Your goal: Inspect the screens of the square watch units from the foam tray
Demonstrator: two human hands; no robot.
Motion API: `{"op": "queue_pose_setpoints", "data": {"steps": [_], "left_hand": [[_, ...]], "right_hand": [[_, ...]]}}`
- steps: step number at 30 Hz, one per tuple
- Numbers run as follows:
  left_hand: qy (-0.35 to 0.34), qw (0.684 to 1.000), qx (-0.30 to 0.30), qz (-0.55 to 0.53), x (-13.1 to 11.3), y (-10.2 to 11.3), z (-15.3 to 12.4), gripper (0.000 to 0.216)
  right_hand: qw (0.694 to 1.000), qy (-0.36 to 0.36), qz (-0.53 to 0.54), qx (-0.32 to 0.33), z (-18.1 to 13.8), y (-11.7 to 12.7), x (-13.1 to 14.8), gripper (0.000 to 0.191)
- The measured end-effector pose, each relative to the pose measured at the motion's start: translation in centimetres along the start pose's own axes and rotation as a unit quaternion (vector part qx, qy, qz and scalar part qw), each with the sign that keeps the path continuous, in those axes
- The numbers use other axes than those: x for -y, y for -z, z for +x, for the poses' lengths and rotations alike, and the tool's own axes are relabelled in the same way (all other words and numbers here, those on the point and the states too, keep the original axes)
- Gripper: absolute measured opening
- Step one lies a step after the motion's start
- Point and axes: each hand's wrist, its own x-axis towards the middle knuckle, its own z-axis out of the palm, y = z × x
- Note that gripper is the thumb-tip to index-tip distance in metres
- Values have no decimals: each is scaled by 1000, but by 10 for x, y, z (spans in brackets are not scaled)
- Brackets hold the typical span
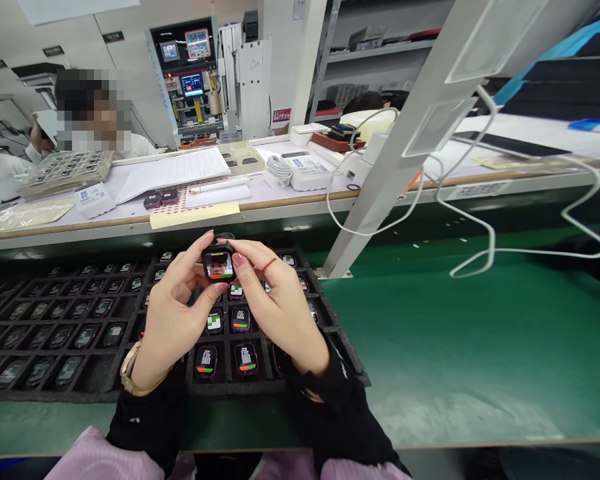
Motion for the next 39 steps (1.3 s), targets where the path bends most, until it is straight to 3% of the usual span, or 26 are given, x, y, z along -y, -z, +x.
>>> {"op": "queue_pose_setpoints", "data": {"steps": [24,39], "left_hand": [[-7,1000,-2,-4,4,-1,3,56],[25,1000,1,-7,3,0,4,60]], "right_hand": [[1000,24,15,9,4,0,-6,28],[1000,-23,10,12,4,0,-6,28]]}}
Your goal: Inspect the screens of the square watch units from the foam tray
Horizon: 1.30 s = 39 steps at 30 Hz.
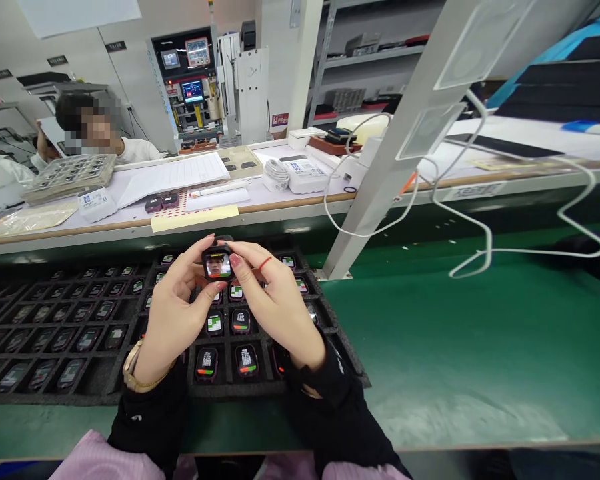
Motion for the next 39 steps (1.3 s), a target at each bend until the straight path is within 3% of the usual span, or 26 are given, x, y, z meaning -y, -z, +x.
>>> {"op": "queue_pose_setpoints", "data": {"steps": [6,14,39], "left_hand": [[-3,997,-77,17,-6,25,-5,53],[5,984,-169,56,-1,72,-18,47],[-5,989,-140,45,6,71,-9,43]], "right_hand": [[998,-58,-8,-11,-1,6,8,35],[996,-69,-41,-32,-4,9,5,38],[995,-83,-40,-33,-6,9,-1,37]]}}
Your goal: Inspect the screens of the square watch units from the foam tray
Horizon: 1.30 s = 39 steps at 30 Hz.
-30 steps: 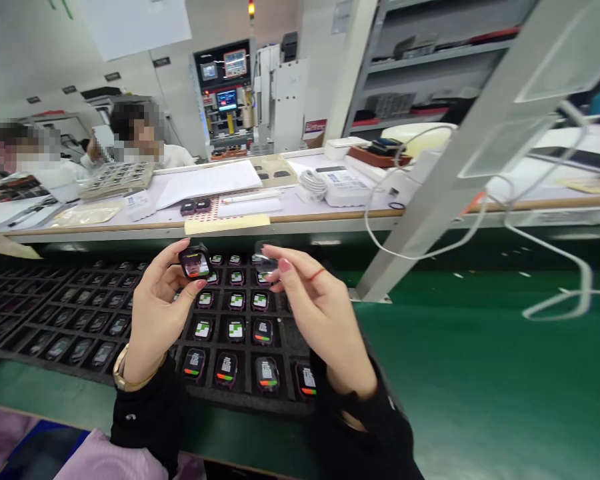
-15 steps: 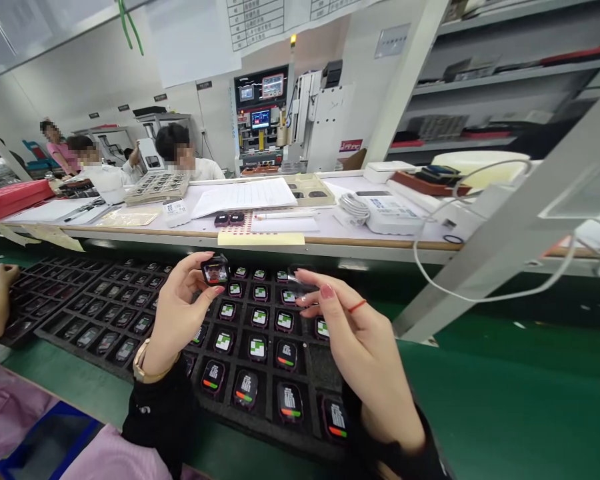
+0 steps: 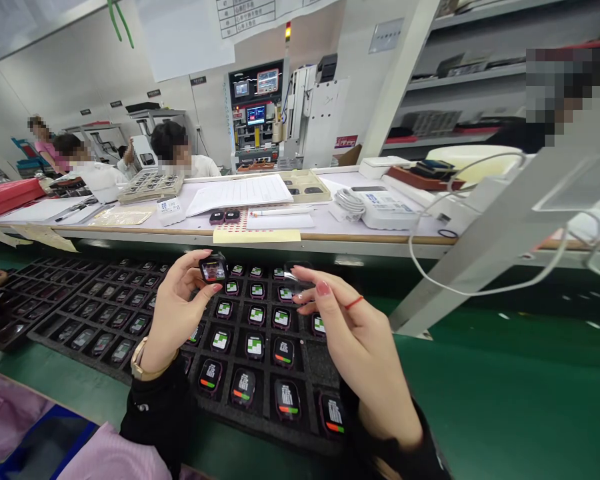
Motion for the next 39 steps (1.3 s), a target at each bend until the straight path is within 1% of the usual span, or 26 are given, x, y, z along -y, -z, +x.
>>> {"op": "queue_pose_setpoints", "data": {"steps": [5,13,22,39], "left_hand": [[-6,1000,-6,8,1,3,1,42],[-4,1000,-9,11,2,3,1,42],[5,1000,-7,-6,3,4,0,53],[-39,999,1,6,5,2,0,55]], "right_hand": [[1000,6,-7,3,1,-3,2,38],[1000,2,-4,10,1,-4,1,35],[1000,-5,3,10,0,-4,3,36],[1000,1,4,-5,-3,-7,8,31]]}}
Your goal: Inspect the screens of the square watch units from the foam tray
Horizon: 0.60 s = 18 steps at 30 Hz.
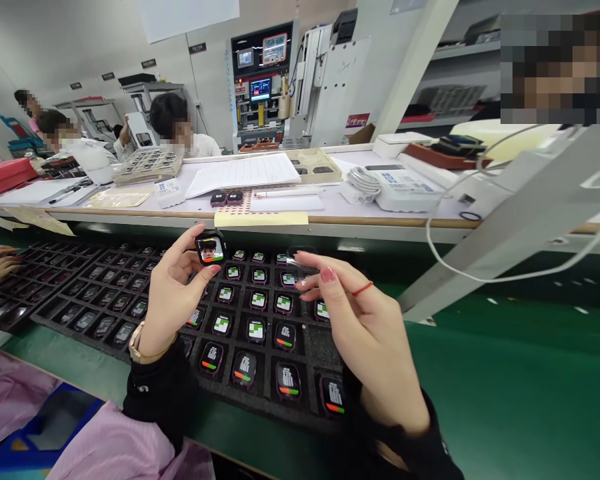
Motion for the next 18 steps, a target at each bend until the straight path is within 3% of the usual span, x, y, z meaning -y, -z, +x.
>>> {"op": "queue_pose_setpoints", "data": {"steps": [18], "left_hand": [[20,1000,2,-11,0,-1,0,54]], "right_hand": [[1000,22,-16,3,1,1,0,23]]}}
